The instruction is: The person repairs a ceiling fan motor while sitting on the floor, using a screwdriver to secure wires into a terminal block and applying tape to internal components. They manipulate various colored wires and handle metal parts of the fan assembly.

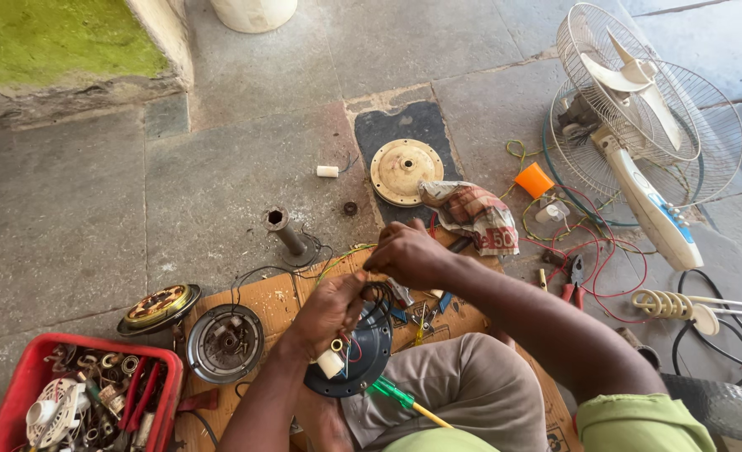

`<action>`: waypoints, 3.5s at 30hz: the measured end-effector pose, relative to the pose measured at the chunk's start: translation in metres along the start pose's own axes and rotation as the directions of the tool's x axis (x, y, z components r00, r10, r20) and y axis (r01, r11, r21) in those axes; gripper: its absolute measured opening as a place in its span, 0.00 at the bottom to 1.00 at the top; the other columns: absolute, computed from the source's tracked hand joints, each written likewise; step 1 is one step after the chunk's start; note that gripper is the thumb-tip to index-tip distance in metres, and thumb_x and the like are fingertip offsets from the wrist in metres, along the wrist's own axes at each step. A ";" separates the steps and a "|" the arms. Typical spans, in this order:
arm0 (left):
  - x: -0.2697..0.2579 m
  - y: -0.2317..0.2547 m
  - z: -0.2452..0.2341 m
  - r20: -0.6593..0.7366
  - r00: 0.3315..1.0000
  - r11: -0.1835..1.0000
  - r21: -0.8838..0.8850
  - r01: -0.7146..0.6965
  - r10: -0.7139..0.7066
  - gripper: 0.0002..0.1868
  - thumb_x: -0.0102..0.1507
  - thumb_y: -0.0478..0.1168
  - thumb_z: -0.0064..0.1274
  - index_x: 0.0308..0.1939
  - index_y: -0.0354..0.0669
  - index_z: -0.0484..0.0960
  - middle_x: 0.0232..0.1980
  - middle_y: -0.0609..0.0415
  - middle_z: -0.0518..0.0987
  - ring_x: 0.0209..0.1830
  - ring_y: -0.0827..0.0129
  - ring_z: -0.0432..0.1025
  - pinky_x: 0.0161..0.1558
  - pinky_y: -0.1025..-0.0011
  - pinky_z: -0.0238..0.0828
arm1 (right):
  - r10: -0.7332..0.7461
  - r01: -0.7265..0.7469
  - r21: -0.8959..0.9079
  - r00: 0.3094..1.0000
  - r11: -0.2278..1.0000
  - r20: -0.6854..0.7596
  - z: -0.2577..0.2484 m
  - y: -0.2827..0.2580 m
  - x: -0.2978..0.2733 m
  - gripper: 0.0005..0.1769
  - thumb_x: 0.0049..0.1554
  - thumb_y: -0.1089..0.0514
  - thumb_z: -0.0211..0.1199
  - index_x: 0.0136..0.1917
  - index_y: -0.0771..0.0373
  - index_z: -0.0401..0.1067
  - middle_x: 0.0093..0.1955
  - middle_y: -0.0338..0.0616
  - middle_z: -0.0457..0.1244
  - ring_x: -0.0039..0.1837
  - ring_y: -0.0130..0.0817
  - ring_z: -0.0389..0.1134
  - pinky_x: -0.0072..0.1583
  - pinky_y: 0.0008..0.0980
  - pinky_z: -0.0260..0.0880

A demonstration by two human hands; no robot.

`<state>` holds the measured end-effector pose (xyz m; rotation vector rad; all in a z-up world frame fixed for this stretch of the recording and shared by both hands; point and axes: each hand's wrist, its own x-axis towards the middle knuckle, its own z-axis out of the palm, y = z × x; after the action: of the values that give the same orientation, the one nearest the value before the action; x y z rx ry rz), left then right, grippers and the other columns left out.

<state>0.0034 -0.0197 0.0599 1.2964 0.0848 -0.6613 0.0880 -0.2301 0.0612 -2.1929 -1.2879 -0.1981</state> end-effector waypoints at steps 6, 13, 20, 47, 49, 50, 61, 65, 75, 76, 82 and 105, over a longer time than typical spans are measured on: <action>0.002 0.007 0.002 -0.030 1.000 0.999 0.034 0.005 -0.004 0.24 0.70 0.57 0.46 0.32 0.41 0.77 0.14 0.64 0.63 0.10 0.80 0.55 0.15 0.77 0.51 | 0.056 -0.041 0.100 0.986 0.994 -0.154 0.027 -0.003 -0.003 0.08 0.56 0.60 0.65 0.50 0.60 0.81 0.48 0.43 0.73 0.49 0.42 0.74 0.52 0.40 0.74; 0.010 0.004 -0.003 -0.072 0.996 0.996 -0.076 0.041 -0.046 0.22 0.70 0.57 0.48 0.34 0.43 0.78 0.16 0.66 0.63 0.11 0.82 0.53 0.16 0.78 0.48 | 0.699 -0.803 0.510 0.555 0.308 0.451 0.010 -0.035 -0.016 0.20 0.70 0.54 0.53 0.72 0.57 0.72 0.53 0.51 0.71 0.42 0.40 0.70 0.48 0.43 0.70; 0.019 -0.008 -0.010 -0.057 0.993 0.986 -0.135 0.096 -0.105 0.20 0.68 0.55 0.51 0.33 0.43 0.76 0.15 0.64 0.63 0.11 0.80 0.53 0.16 0.78 0.47 | 0.502 -0.488 0.856 0.791 0.172 0.350 0.059 -0.013 -0.043 0.27 0.55 0.72 0.59 0.68 0.70 0.69 0.57 0.41 0.72 0.56 0.25 0.72 0.60 0.28 0.73; 0.013 0.002 -0.007 -0.053 0.998 0.994 -0.109 -0.025 0.019 0.23 0.70 0.59 0.47 0.40 0.43 0.79 0.17 0.68 0.61 0.13 0.83 0.51 0.16 0.78 0.46 | 0.585 -0.308 0.769 0.804 0.560 -0.104 0.040 -0.036 -0.033 0.13 0.59 0.60 0.69 0.57 0.66 0.79 0.55 0.41 0.71 0.54 0.24 0.70 0.54 0.25 0.71; 0.014 0.005 -0.007 -0.058 0.998 0.990 -0.137 -0.036 0.028 0.19 0.69 0.57 0.48 0.42 0.45 0.79 0.18 0.68 0.61 0.14 0.83 0.52 0.17 0.78 0.47 | 0.626 -0.315 0.815 0.776 0.487 -0.075 0.042 -0.032 -0.029 0.15 0.58 0.60 0.69 0.57 0.67 0.80 0.55 0.41 0.71 0.53 0.23 0.70 0.52 0.24 0.71; 0.014 0.003 -0.007 -0.063 0.998 0.986 -0.161 -0.032 0.022 0.19 0.70 0.56 0.49 0.42 0.45 0.79 0.18 0.68 0.61 0.15 0.84 0.52 0.18 0.78 0.47 | 0.657 -0.328 0.829 0.751 0.453 -0.062 0.043 -0.030 -0.029 0.14 0.58 0.58 0.69 0.56 0.67 0.80 0.52 0.41 0.71 0.51 0.23 0.70 0.51 0.24 0.72; 0.022 -0.007 -0.015 -0.051 0.998 0.985 -0.168 -0.031 0.023 0.20 0.70 0.51 0.53 0.34 0.38 0.76 0.16 0.64 0.64 0.12 0.81 0.52 0.17 0.77 0.46 | 0.381 -0.164 0.553 0.567 -0.817 0.731 0.104 -0.004 -0.016 0.21 0.60 0.51 0.58 0.29 0.62 0.70 0.25 0.40 0.62 0.27 0.30 0.61 0.31 0.27 0.61; 0.024 -0.009 -0.015 -0.061 0.998 0.981 -0.195 -0.007 -0.005 0.18 0.69 0.51 0.51 0.33 0.41 0.75 0.16 0.64 0.63 0.11 0.82 0.50 0.15 0.78 0.45 | 0.615 -0.349 0.688 0.310 -0.636 0.725 0.099 -0.006 -0.013 0.19 0.58 0.47 0.60 0.30 0.59 0.68 0.25 0.41 0.60 0.26 0.32 0.58 0.31 0.32 0.60; 0.011 0.005 -0.006 -0.227 0.973 0.990 -0.138 0.011 -0.042 0.17 0.69 0.51 0.48 0.30 0.47 0.73 0.16 0.64 0.61 0.10 0.77 0.52 0.13 0.72 0.50 | 0.457 -0.305 0.442 0.841 0.843 -0.291 0.056 -0.052 -0.031 0.36 0.46 0.67 0.68 0.68 0.74 0.68 0.64 0.63 0.66 0.67 0.45 0.68 0.64 0.37 0.69; 0.012 0.009 -0.004 -0.230 0.972 0.989 -0.149 0.014 -0.048 0.17 0.69 0.51 0.48 0.29 0.47 0.72 0.16 0.64 0.61 0.10 0.76 0.53 0.12 0.72 0.50 | 0.380 -0.272 0.344 0.875 0.899 -0.300 0.056 -0.051 -0.022 0.40 0.42 0.68 0.69 0.69 0.74 0.66 0.65 0.65 0.65 0.68 0.46 0.66 0.65 0.38 0.67; 0.017 0.001 -0.006 -0.184 0.983 0.995 -0.098 0.009 -0.027 0.18 0.69 0.51 0.49 0.28 0.48 0.72 0.18 0.66 0.63 0.11 0.80 0.53 0.13 0.75 0.48 | 0.642 -0.526 0.491 0.761 0.695 -0.093 0.064 -0.044 -0.020 0.28 0.54 0.67 0.67 0.68 0.66 0.72 0.54 0.55 0.71 0.54 0.30 0.76 0.55 0.30 0.75; 0.020 -0.012 -0.001 -0.177 0.950 0.958 0.173 -0.228 0.258 0.12 0.63 0.39 0.60 0.46 0.33 0.90 0.38 0.56 0.87 0.34 0.79 0.75 0.36 0.78 0.73 | 0.586 -0.024 0.825 0.692 -0.565 0.421 0.072 -0.035 -0.056 0.24 0.55 0.74 0.63 0.63 0.72 0.62 0.50 0.47 0.68 0.51 0.36 0.72 0.57 0.36 0.74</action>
<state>0.0137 -0.0279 0.0409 1.4886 0.0368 -0.3301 0.0179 -0.2195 -0.0065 -0.5730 0.1459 0.6609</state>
